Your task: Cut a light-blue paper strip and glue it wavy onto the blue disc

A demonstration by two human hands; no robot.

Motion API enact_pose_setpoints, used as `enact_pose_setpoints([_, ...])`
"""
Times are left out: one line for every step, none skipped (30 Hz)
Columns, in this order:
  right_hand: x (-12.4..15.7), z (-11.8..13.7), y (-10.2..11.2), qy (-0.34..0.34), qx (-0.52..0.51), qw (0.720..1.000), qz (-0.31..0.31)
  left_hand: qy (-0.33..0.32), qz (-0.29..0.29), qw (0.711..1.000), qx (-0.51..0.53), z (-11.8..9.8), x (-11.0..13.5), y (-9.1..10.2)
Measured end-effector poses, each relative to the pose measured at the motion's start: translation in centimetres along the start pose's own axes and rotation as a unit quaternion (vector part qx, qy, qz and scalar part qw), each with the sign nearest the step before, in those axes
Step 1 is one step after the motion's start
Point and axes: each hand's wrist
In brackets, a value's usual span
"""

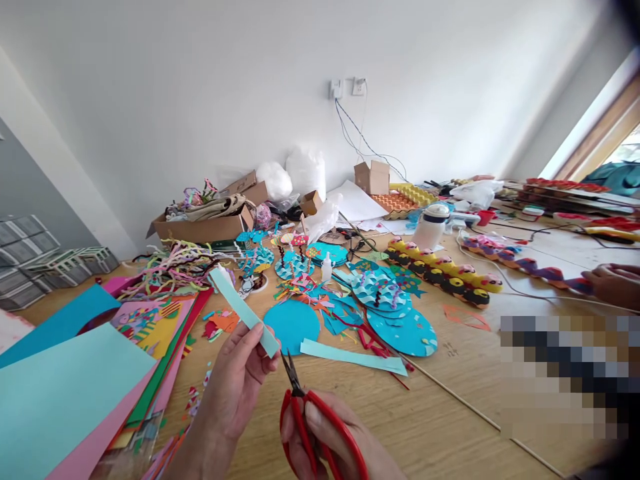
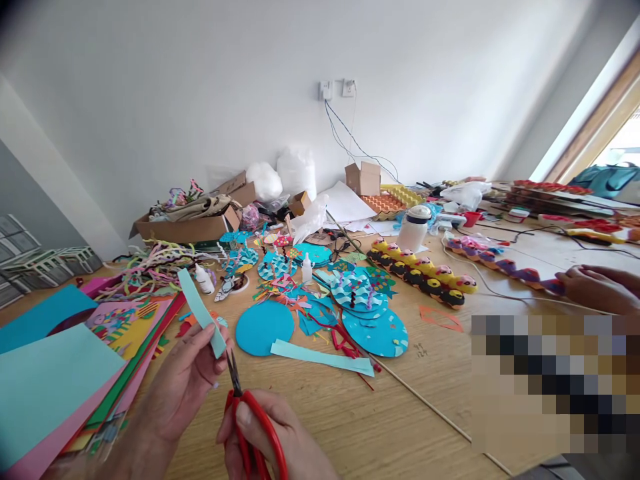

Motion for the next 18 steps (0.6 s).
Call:
enact_pose_setpoints([0.01,0.00,0.05,0.000,0.001,1.000,0.003,0.000,0.002,1.000,0.000,0.02,-0.01,0.01])
enact_pose_setpoints([0.02,0.00,0.10,-0.002,0.002,1.000,0.007,0.000,0.003,1.000,-0.001,0.03,-0.02,0.03])
enact_pose_setpoints([0.01,-0.01,0.14,-0.006,0.003,1.000,0.010,0.001,0.003,1.000,-0.001,0.04,-0.03,0.05])
enact_pose_setpoints([0.00,-0.03,0.17,-0.010,0.004,1.000,0.012,0.002,0.003,1.000,-0.003,0.06,-0.04,0.07])
enact_pose_setpoints([-0.02,-0.07,0.20,-0.015,0.005,1.000,0.012,0.003,0.002,1.000,-0.004,0.07,-0.04,0.08])
enact_pose_setpoints([-0.04,-0.14,0.24,-0.017,0.006,1.000,0.012,0.005,0.001,1.000,-0.006,0.09,-0.05,0.08])
enact_pose_setpoints([-0.06,-0.23,0.27,-0.017,0.005,1.000,0.011,0.006,0.000,1.000,-0.008,0.11,-0.05,0.06])
enact_pose_setpoints([-0.08,-0.32,0.32,-0.016,0.003,1.000,0.010,0.006,0.000,1.000,-0.008,0.14,-0.06,0.04])
enact_pose_setpoints([-0.11,-0.42,0.37,-0.014,0.000,1.000,0.010,0.006,0.000,1.000,-0.009,0.17,-0.05,0.00])
enact_pose_setpoints([-0.15,-0.52,0.42,-0.010,-0.004,1.000,0.010,0.007,0.000,1.000,-0.009,0.20,-0.04,-0.04])
enact_pose_setpoints([-0.18,-0.60,0.47,-0.007,-0.006,1.000,0.010,0.008,0.001,1.000,-0.009,0.23,-0.02,-0.09])
enact_pose_setpoints([-0.21,-0.65,0.50,-0.003,-0.007,1.000,0.011,0.009,0.001,1.000,-0.009,0.27,0.01,-0.13])
enact_pose_setpoints([-0.23,-0.68,0.49,0.000,-0.005,1.000,0.012,0.010,0.001,1.000,-0.011,0.30,0.05,-0.15])
enact_pose_setpoints([-0.23,-0.68,0.44,0.004,-0.001,1.000,0.013,0.011,0.002,1.000,-0.013,0.33,0.11,-0.16])
enact_pose_setpoints([-0.20,-0.66,0.34,0.004,0.001,1.000,0.017,0.012,0.002,1.000,-0.016,0.36,0.16,-0.16])
enact_pose_setpoints([-0.15,-0.63,0.20,0.006,-0.001,1.000,0.010,0.012,0.003,1.000,-0.019,0.38,0.21,-0.13])
enact_pose_setpoints([-0.07,-0.60,0.04,0.009,-0.006,1.000,-0.004,0.011,0.004,1.000,-0.021,0.40,0.26,-0.09])
enact_pose_setpoints([0.03,-0.56,-0.11,0.010,-0.015,1.000,-0.021,0.009,0.003,1.000,-0.021,0.41,0.29,-0.05])
Point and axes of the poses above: each hand's wrist, its own x-axis away from the middle knuckle, its own y-axis out of the back of the hand, z = x × y, and after that the axes turned 10 degrees about z, right-handed
